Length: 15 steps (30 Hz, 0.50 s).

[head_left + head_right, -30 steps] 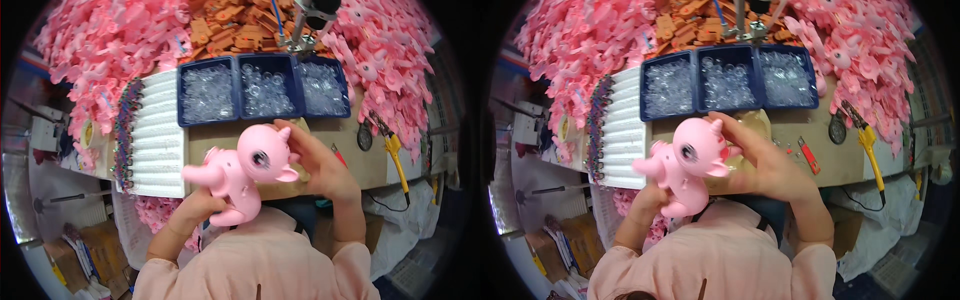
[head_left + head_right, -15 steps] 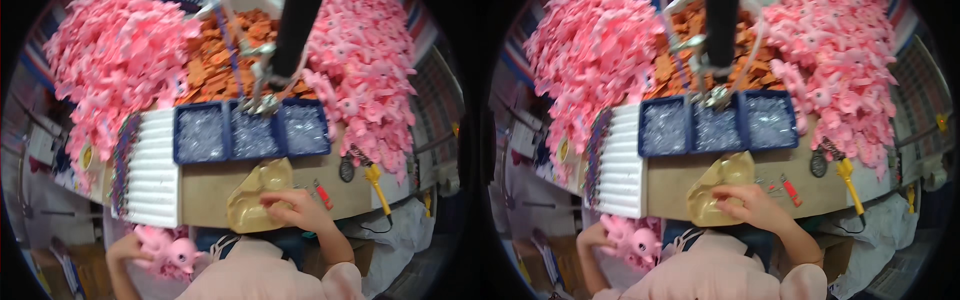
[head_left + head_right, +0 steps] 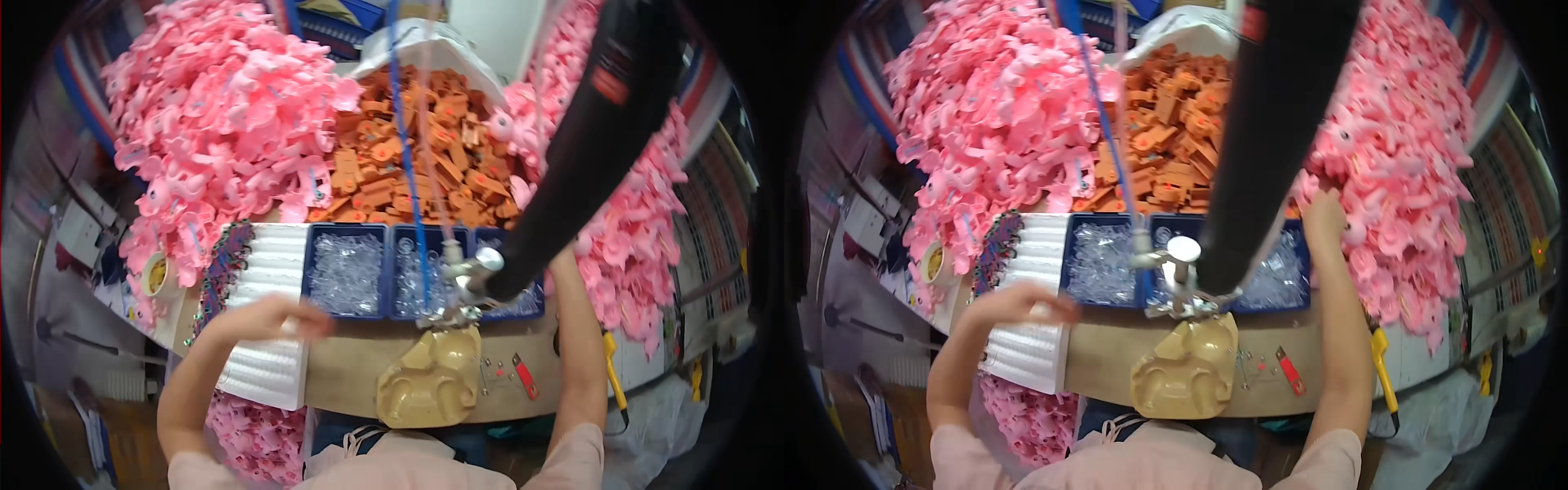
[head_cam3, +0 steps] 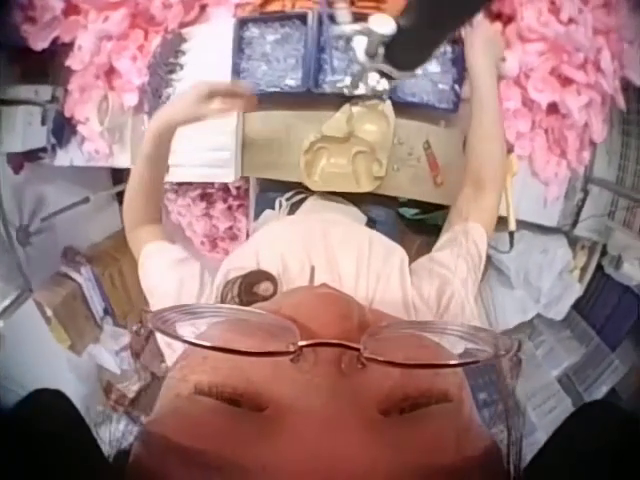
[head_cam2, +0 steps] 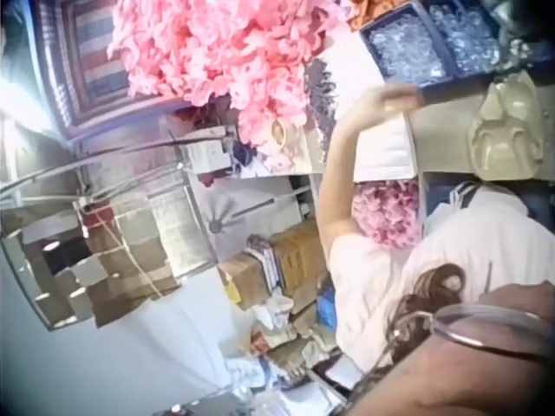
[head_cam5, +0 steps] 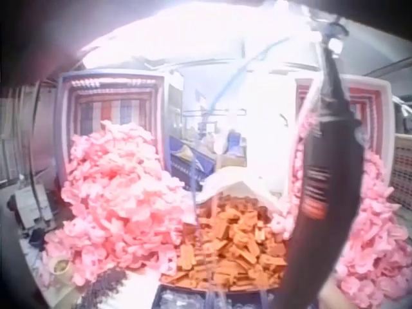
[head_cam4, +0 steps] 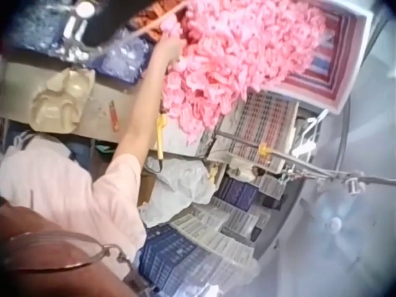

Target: Assemble a toy pony by installing electronic components and gluing the shell components together.

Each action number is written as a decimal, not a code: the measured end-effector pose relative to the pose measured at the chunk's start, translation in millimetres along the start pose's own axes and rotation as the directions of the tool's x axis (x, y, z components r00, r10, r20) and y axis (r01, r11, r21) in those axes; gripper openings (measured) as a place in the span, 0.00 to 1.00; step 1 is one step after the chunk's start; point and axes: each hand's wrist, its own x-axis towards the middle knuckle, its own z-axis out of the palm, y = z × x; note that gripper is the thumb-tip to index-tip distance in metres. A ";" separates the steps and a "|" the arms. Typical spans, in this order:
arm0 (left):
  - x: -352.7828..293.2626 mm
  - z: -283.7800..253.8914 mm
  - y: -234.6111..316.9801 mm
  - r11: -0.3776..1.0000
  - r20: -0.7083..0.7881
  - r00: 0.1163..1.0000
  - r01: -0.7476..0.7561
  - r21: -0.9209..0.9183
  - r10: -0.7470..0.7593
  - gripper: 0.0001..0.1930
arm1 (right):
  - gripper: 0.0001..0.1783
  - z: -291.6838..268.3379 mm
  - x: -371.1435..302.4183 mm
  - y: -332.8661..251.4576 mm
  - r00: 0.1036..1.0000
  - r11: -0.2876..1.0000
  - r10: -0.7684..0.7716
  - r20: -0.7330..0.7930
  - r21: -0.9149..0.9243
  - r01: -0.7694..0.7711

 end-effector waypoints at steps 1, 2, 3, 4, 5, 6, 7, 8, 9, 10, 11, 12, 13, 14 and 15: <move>39.5 -15.1 -0.9 0.999 -0.114 0.993 0.033 -0.008 -0.034 0.14 | 0.18 15.9 12.8 23.2 0.995 0.997 0.037 0.093 0.067 -0.043; 78.0 -27.9 -6.0 0.988 -0.265 0.962 -0.102 -0.112 0.069 0.15 | 0.18 25.1 24.3 34.0 0.996 0.997 0.023 0.088 0.071 -0.029; 118.9 -40.8 -17.8 0.984 -0.440 0.893 -0.153 -0.095 0.096 0.15 | 0.17 28.4 35.9 45.3 0.999 0.986 -0.006 0.033 0.168 0.000; 152.7 -50.4 -15.3 0.990 -0.571 0.810 -0.102 0.094 0.137 0.18 | 0.16 31.6 43.6 58.4 1.000 0.966 -0.025 -0.016 0.257 0.028; 181.7 -54.7 -12.6 0.941 -0.624 0.727 -0.096 0.323 0.288 0.17 | 0.14 31.7 47.9 71.8 0.997 0.939 -0.035 -0.064 0.339 0.055; 207.8 -55.9 -10.7 0.843 -0.626 0.638 -0.070 0.534 0.449 0.17 | 0.13 26.8 48.6 85.1 0.993 0.909 -0.034 -0.114 0.410 0.078; 229.8 -53.7 -9.4 0.842 -0.616 0.638 -0.096 0.531 0.461 0.17 | 0.12 20.7 46.7 99.9 0.986 0.875 -0.025 -0.165 0.473 0.101; 227.5 -57.6 -28.5 0.739 -0.635 0.693 0.220 0.637 0.341 0.16 | 0.12 -22.2 25.9 59.8 0.988 0.850 -0.054 -0.145 0.513 0.121; 230.5 -55.7 -37.3 0.549 -0.649 0.725 0.452 0.703 0.233 0.15 | 0.12 -88.0 -0.3 -6.8 0.985 0.736 0.172 -0.025 0.668 -0.112; 242.1 -51.8 -43.4 0.567 -0.630 0.745 0.428 0.703 0.219 0.15 | 0.10 -89.4 -21.6 1.0 0.986 0.587 0.167 0.009 0.802 -0.107; 237.0 -53.8 -49.4 0.567 -0.629 0.722 0.400 0.720 0.288 0.12 | 0.09 -118.6 -45.7 -7.5 0.994 0.775 0.081 -0.069 0.632 -0.019; 228.4 -57.2 -54.7 0.561 -0.626 0.693 0.376 0.738 0.358 0.09 | 0.08 -153.2 -69.3 -17.2 0.994 0.821 0.098 0.053 0.560 -0.111; 225.5 -58.3 -52.8 0.596 -0.600 0.692 0.300 0.745 0.401 0.12 | 0.08 -171.3 -91.1 -5.2 0.999 0.830 0.017 -0.046 0.557 0.011; 223.9 -57.0 -43.1 0.669 -0.642 0.682 0.298 0.681 0.350 0.16 | 0.07 -190.5 -112.5 -0.2 0.997 0.827 0.048 0.063 0.557 -0.075; 218.4 -64.7 -49.5 0.831 -0.709 0.620 0.160 0.533 0.336 0.20 | 0.07 -212.4 -127.8 -5.4 0.984 0.814 0.064 0.164 0.561 -0.146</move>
